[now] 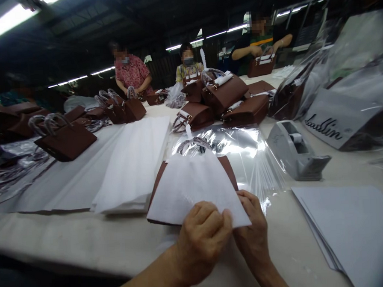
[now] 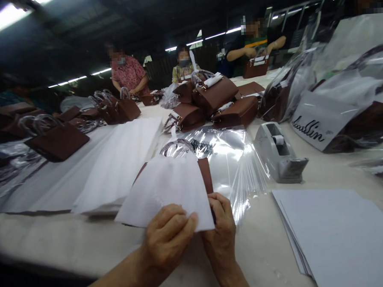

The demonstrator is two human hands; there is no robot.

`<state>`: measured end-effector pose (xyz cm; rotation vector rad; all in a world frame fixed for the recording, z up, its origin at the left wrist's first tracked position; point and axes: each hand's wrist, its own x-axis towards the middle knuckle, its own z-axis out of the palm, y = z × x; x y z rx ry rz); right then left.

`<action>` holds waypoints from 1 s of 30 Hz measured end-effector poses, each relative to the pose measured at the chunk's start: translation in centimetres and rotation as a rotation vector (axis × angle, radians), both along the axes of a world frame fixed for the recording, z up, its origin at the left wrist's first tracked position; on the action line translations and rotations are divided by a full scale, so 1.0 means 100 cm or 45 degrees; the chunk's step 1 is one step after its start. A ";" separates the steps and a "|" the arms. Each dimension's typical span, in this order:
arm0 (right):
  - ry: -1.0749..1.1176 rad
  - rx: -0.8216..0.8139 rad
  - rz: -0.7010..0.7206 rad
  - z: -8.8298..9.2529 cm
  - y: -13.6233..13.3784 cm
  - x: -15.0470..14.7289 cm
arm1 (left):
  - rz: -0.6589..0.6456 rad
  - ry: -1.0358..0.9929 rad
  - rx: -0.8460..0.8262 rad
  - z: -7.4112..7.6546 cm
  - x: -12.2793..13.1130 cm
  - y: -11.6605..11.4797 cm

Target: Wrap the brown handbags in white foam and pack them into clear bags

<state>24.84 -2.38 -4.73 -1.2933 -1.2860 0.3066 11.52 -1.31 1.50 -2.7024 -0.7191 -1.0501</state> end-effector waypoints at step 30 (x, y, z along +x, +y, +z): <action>0.103 -0.495 -0.496 0.104 0.075 0.237 | -0.165 0.205 0.185 -0.026 -0.035 0.028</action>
